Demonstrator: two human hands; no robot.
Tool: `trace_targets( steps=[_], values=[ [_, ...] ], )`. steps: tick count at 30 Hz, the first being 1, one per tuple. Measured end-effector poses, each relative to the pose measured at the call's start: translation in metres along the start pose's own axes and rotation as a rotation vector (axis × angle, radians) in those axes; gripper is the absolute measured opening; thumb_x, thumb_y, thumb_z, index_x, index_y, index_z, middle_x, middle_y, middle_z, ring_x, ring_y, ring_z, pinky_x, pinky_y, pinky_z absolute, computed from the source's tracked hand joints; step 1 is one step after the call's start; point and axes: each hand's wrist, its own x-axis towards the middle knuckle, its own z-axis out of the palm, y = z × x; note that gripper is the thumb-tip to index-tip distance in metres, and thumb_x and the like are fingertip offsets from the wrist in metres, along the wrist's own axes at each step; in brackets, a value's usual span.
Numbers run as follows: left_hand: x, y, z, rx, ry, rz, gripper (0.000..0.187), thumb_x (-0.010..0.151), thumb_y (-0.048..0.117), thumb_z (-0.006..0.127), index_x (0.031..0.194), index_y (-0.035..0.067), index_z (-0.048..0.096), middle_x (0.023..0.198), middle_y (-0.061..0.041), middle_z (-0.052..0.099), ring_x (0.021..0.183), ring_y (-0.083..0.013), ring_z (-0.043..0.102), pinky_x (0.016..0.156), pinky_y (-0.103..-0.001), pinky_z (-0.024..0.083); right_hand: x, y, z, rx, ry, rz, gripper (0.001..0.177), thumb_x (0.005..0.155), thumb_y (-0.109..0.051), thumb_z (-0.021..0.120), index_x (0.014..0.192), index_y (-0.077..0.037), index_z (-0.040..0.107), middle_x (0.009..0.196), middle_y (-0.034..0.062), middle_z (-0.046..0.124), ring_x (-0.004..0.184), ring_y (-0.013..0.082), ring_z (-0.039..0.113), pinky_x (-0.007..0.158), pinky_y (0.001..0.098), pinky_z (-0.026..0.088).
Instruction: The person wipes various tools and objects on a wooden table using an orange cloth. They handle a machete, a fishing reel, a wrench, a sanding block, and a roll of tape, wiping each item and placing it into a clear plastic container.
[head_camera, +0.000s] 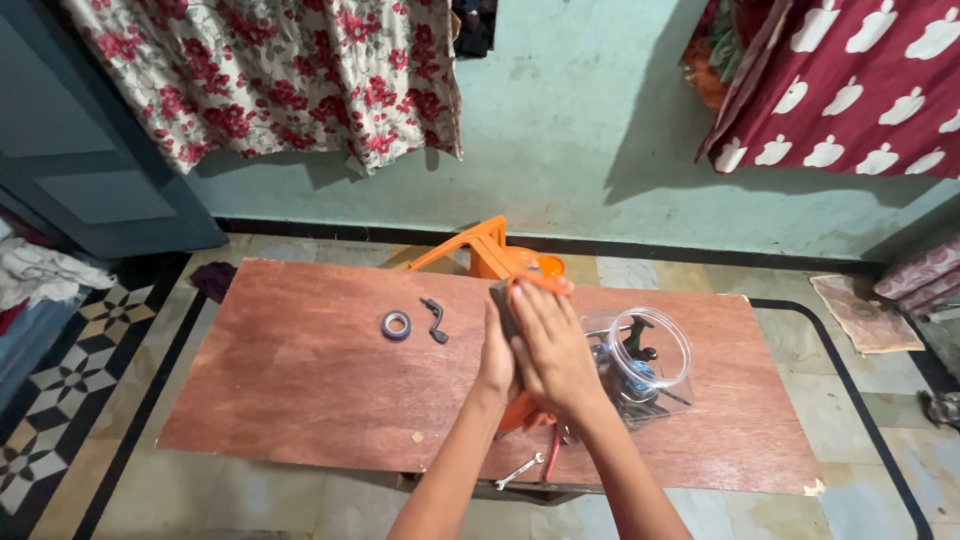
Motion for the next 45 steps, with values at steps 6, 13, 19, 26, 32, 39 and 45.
trace_targets(
  steps=[6,13,19,26,32,39,45],
  values=[
    [-0.003,0.012,0.004,-0.11,0.068,0.019,0.078,0.102,0.068,0.025,0.154,0.011,0.038,0.148,-0.012,0.052,0.137,-0.0281,0.05,0.116,-0.045,0.04,0.009,-0.01,0.008,0.214,0.069,0.056,0.054,0.087,0.008,0.053,0.141,0.001,0.057,0.147,0.0221,0.056,0.142,0.04,0.051,0.12,0.0484,0.037],
    [0.006,0.033,-0.013,-0.256,-0.036,0.043,0.074,0.106,0.066,0.034,0.154,0.01,0.04,0.126,-0.011,0.058,0.097,-0.0247,0.061,0.091,-0.041,0.053,-0.05,-0.028,0.029,0.274,0.127,-0.029,0.048,0.078,0.014,0.055,0.123,0.001,0.068,0.129,0.0187,0.07,0.127,0.039,0.064,0.11,0.0473,0.048],
    [0.013,0.038,-0.036,-0.236,0.052,-0.006,0.08,0.106,0.068,0.036,0.151,0.002,0.047,0.115,-0.007,0.054,0.087,-0.0169,0.055,0.074,-0.031,0.051,-0.087,-0.024,0.045,0.492,0.158,0.081,0.046,0.078,0.017,0.052,0.12,0.004,0.069,0.128,0.0185,0.071,0.129,0.0363,0.065,0.113,0.0438,0.048],
    [0.015,0.03,-0.056,0.058,0.303,0.002,0.074,0.095,0.078,0.034,0.116,0.009,0.053,0.073,0.0,0.05,0.043,-0.0099,0.043,0.035,-0.024,0.036,-0.035,0.009,0.001,0.658,0.332,0.462,0.036,0.096,0.016,0.048,0.125,0.006,0.068,0.134,0.018,0.07,0.13,0.0264,0.064,0.114,0.0358,0.045],
    [0.015,0.016,-0.036,0.557,0.396,0.122,0.069,0.101,0.068,0.044,0.101,0.003,0.067,0.076,0.002,0.057,0.063,-0.0069,0.053,0.053,-0.024,0.041,0.028,-0.005,0.005,0.342,0.113,0.124,0.048,0.087,0.014,0.052,0.132,0.004,0.063,0.143,0.0236,0.062,0.139,0.0363,0.057,0.117,0.0395,0.043],
    [0.043,0.008,-0.064,0.55,0.615,0.156,0.065,0.103,0.059,0.053,0.085,-0.002,0.063,0.071,-0.001,0.061,0.063,-0.0126,0.056,0.056,-0.028,0.047,-0.028,-0.021,0.036,0.112,0.068,0.134,0.065,0.072,0.013,0.057,0.137,0.006,0.056,0.147,0.0243,0.053,0.138,0.0405,0.053,0.115,0.0449,0.043],
    [0.035,0.03,-0.091,0.498,0.584,0.114,0.036,0.095,0.036,0.075,0.094,0.001,0.066,0.083,-0.002,0.066,0.07,-0.0113,0.058,0.062,-0.027,0.05,-0.088,-0.014,0.053,0.107,0.013,0.192,0.062,0.077,0.017,0.057,0.137,0.002,0.059,0.144,0.0214,0.058,0.137,0.0386,0.054,0.114,0.0436,0.043]
  ],
)
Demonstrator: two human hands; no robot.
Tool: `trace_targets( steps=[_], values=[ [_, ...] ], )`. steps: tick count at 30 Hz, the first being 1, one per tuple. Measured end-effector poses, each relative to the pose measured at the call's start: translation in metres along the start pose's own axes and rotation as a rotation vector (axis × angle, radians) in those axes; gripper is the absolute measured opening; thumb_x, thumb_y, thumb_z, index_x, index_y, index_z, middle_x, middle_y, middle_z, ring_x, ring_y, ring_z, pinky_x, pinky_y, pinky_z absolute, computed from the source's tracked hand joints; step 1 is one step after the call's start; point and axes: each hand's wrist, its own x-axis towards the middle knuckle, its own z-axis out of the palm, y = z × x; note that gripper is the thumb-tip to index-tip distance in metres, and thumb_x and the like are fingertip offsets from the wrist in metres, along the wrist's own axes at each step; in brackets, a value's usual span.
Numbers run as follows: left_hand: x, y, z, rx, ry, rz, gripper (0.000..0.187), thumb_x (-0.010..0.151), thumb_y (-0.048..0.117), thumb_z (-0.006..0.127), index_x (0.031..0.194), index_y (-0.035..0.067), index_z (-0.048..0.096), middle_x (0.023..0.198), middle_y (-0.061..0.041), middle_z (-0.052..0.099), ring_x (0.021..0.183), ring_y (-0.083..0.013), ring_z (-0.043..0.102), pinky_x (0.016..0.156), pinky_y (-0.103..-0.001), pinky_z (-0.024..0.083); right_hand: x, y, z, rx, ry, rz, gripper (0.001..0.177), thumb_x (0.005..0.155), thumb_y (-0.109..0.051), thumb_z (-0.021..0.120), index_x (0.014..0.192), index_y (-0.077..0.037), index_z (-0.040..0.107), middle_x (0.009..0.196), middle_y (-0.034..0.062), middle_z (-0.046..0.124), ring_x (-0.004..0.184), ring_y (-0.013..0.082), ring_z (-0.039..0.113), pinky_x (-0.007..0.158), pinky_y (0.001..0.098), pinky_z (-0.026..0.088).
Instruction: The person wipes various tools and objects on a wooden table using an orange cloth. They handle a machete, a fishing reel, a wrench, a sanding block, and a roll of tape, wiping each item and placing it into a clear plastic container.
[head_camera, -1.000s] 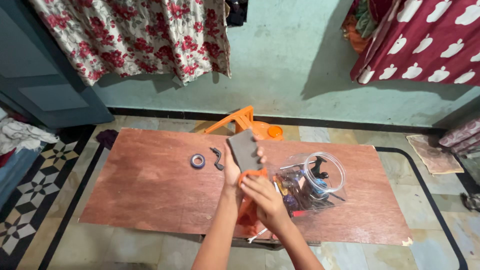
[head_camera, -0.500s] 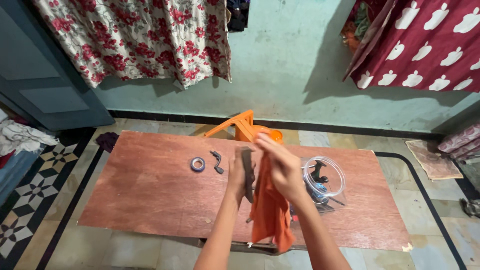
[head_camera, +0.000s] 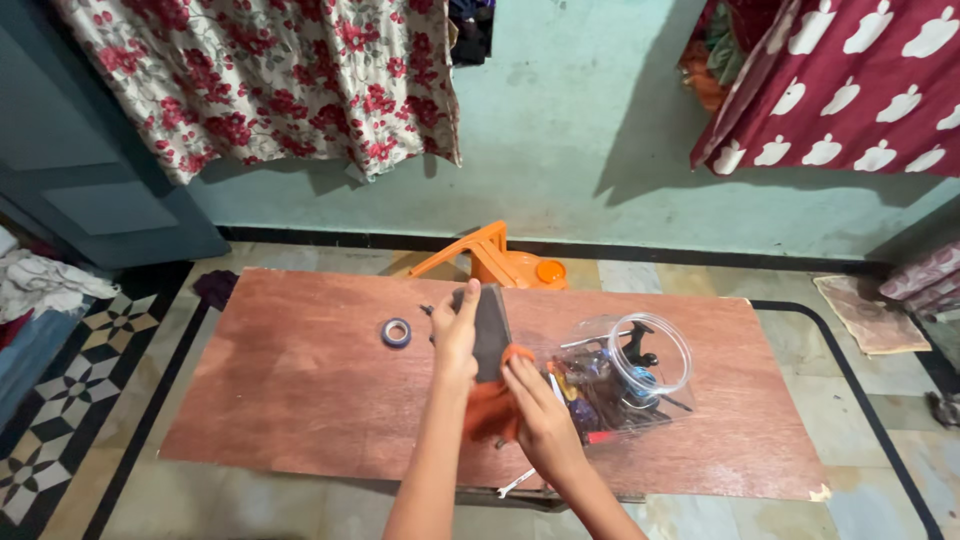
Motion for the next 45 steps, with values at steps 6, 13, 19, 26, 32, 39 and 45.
trace_targets(
  steps=[6,13,19,26,32,39,45],
  values=[
    [-0.021,0.033,-0.017,-0.249,-0.246,-0.346,0.03,0.093,0.034,0.061,0.106,0.007,0.061,0.102,-0.018,0.075,0.089,-0.0301,0.076,0.079,-0.043,0.061,0.0,0.007,-0.011,0.229,0.094,0.128,0.068,0.073,0.022,0.043,0.134,0.0,0.063,0.143,0.02,0.062,0.139,0.0333,0.059,0.117,0.0414,0.044],
    [-0.044,0.038,0.002,-0.458,-0.332,-0.359,0.054,0.102,0.05,0.047,0.136,0.01,0.06,0.128,-0.008,0.068,0.115,-0.0208,0.067,0.101,-0.038,0.054,0.071,0.001,-0.012,0.257,0.171,0.145,0.061,0.078,0.02,0.044,0.135,0.004,0.059,0.146,0.0243,0.057,0.138,0.0346,0.055,0.115,0.0394,0.044],
    [-0.052,0.049,0.012,-0.477,-0.365,-0.159,0.071,0.103,0.067,0.038,0.131,0.005,0.062,0.102,-0.009,0.066,0.093,-0.0222,0.064,0.087,-0.04,0.053,0.074,-0.007,-0.018,0.919,0.373,0.47,0.049,0.096,0.016,0.042,0.141,0.006,0.059,0.141,0.0211,0.065,0.13,0.0297,0.062,0.115,0.0389,0.045],
    [-0.057,0.062,0.012,-0.69,-0.274,-0.207,0.078,0.096,0.077,0.034,0.112,0.004,0.059,0.096,-0.01,0.063,0.091,-0.0282,0.065,0.088,-0.046,0.055,0.081,0.014,-0.046,1.509,0.525,0.577,0.045,0.096,0.008,0.049,0.14,0.004,0.058,0.141,0.0181,0.062,0.128,0.0275,0.06,0.111,0.0412,0.047],
    [-0.051,0.074,-0.002,-0.73,-0.242,-0.079,0.079,0.096,0.079,0.034,0.11,0.005,0.06,0.094,-0.009,0.064,0.083,-0.0277,0.063,0.081,-0.047,0.053,0.078,0.028,-0.067,1.756,0.521,0.441,0.041,0.1,0.0,0.047,0.136,-0.007,0.065,0.141,0.0123,0.062,0.134,0.0266,0.054,0.115,0.046,0.041],
    [-0.044,0.065,-0.013,-0.653,-0.212,0.01,0.079,0.097,0.076,0.036,0.117,0.004,0.062,0.107,-0.011,0.068,0.097,-0.0261,0.067,0.089,-0.043,0.053,0.079,0.033,-0.082,1.646,0.587,0.277,0.031,0.108,-0.004,0.047,0.129,-0.011,0.068,0.134,0.0123,0.065,0.122,0.0253,0.06,0.099,0.0429,0.051],
    [-0.049,0.014,0.037,-0.533,-0.334,-0.164,0.062,0.109,0.058,0.04,0.129,0.003,0.061,0.125,-0.012,0.067,0.116,-0.0224,0.063,0.103,-0.038,0.048,0.102,0.003,0.003,0.353,0.154,-0.081,0.037,0.093,0.002,0.056,0.128,-0.003,0.067,0.14,0.0151,0.068,0.142,0.0347,0.059,0.118,0.045,0.046]
  ],
)
